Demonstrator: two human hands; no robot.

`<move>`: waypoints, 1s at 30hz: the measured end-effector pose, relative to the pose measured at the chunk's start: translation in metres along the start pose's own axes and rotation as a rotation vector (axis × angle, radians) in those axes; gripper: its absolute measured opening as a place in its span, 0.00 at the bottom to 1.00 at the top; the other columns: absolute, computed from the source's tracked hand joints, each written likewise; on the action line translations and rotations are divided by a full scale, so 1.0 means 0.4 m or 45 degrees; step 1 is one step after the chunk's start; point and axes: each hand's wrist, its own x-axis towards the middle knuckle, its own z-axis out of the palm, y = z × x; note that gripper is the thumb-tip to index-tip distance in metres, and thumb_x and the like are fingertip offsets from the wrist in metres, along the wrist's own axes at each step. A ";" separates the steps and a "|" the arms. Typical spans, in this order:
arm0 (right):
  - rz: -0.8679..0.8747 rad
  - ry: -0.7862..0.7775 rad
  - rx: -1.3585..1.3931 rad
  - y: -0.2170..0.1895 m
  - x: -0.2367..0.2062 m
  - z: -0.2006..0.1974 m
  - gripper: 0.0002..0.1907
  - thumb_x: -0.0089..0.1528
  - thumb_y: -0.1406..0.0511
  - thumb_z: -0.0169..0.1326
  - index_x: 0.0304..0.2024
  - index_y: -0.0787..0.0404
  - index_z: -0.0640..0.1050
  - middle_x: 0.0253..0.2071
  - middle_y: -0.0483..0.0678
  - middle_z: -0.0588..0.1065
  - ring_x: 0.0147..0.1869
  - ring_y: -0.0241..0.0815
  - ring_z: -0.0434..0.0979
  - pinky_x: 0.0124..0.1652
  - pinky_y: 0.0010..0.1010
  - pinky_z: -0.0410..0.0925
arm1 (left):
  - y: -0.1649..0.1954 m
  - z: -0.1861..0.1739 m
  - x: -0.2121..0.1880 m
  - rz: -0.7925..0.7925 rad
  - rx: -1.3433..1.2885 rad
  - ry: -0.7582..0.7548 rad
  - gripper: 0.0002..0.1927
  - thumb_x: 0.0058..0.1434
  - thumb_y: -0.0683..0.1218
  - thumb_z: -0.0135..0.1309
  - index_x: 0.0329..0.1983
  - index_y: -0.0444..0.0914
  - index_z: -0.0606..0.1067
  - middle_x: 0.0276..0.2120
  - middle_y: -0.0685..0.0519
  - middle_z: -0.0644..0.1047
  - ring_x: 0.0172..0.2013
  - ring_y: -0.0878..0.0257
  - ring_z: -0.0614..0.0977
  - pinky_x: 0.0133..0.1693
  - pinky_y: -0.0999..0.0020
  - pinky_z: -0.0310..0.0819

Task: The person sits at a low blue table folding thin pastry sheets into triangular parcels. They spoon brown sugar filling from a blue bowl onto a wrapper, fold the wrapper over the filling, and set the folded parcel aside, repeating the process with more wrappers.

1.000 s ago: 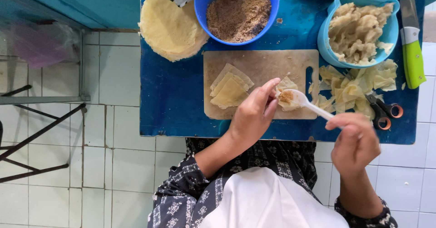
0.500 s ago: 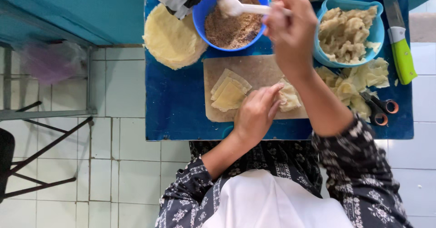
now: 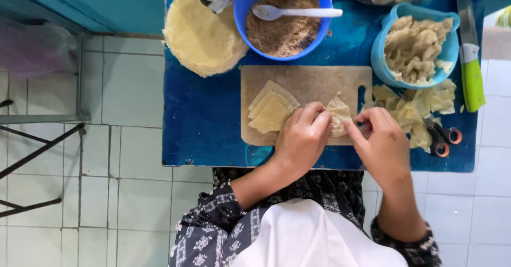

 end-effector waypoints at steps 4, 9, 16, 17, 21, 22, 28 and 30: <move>0.159 0.119 0.273 0.021 -0.044 0.060 0.06 0.64 0.68 0.61 0.38 0.64 0.77 0.34 0.50 0.76 0.31 0.42 0.76 0.34 0.32 0.68 | 0.000 -0.007 0.001 0.005 0.003 -0.024 0.08 0.63 0.41 0.60 0.45 0.37 0.76 0.47 0.49 0.75 0.45 0.50 0.79 0.46 0.55 0.75; 0.146 0.226 0.874 0.016 -0.049 0.068 0.06 0.70 0.73 0.53 0.50 0.66 0.73 0.42 0.48 0.79 0.44 0.31 0.80 0.46 0.23 0.73 | 0.004 -0.015 0.005 -0.006 -0.026 -0.028 0.08 0.63 0.41 0.60 0.44 0.37 0.76 0.47 0.49 0.75 0.44 0.50 0.79 0.45 0.55 0.75; 0.088 0.165 1.057 0.022 -0.023 0.087 0.16 0.66 0.79 0.57 0.55 0.68 0.72 0.45 0.53 0.79 0.48 0.35 0.79 0.47 0.23 0.70 | 0.006 -0.011 0.007 0.012 0.005 -0.006 0.07 0.64 0.41 0.59 0.44 0.37 0.76 0.46 0.50 0.75 0.44 0.50 0.79 0.45 0.55 0.75; 0.065 0.158 1.068 0.024 -0.024 0.089 0.16 0.66 0.80 0.56 0.55 0.68 0.72 0.46 0.53 0.79 0.49 0.35 0.78 0.48 0.23 0.69 | 0.005 -0.011 0.006 0.007 0.002 -0.021 0.07 0.64 0.41 0.60 0.43 0.38 0.76 0.46 0.50 0.75 0.43 0.50 0.79 0.44 0.55 0.75; -0.023 0.172 1.164 0.024 -0.033 0.106 0.19 0.64 0.80 0.56 0.56 0.67 0.71 0.47 0.51 0.80 0.54 0.36 0.80 0.55 0.25 0.72 | 0.000 -0.012 0.004 0.023 -0.013 -0.033 0.07 0.63 0.41 0.59 0.43 0.38 0.76 0.46 0.50 0.75 0.44 0.50 0.79 0.44 0.54 0.74; -0.020 0.184 1.171 0.022 -0.033 0.111 0.19 0.65 0.80 0.57 0.57 0.67 0.71 0.47 0.51 0.80 0.54 0.36 0.80 0.54 0.25 0.71 | -0.001 -0.012 0.003 0.021 -0.007 -0.036 0.07 0.63 0.41 0.60 0.43 0.38 0.76 0.46 0.50 0.75 0.43 0.50 0.79 0.43 0.54 0.74; -0.178 0.281 0.774 0.012 -0.035 0.118 0.27 0.61 0.79 0.61 0.62 0.65 0.71 0.53 0.51 0.76 0.59 0.40 0.77 0.62 0.30 0.68 | -0.004 -0.006 0.001 -0.013 -0.008 -0.032 0.12 0.62 0.41 0.60 0.48 0.38 0.74 0.49 0.49 0.75 0.47 0.49 0.79 0.47 0.54 0.75; -0.226 0.311 0.595 0.014 -0.038 0.111 0.29 0.60 0.79 0.62 0.62 0.63 0.71 0.53 0.51 0.76 0.60 0.44 0.77 0.62 0.33 0.68 | -0.006 -0.006 0.000 -0.034 -0.020 -0.043 0.18 0.60 0.41 0.60 0.53 0.38 0.73 0.51 0.48 0.74 0.49 0.49 0.78 0.49 0.54 0.75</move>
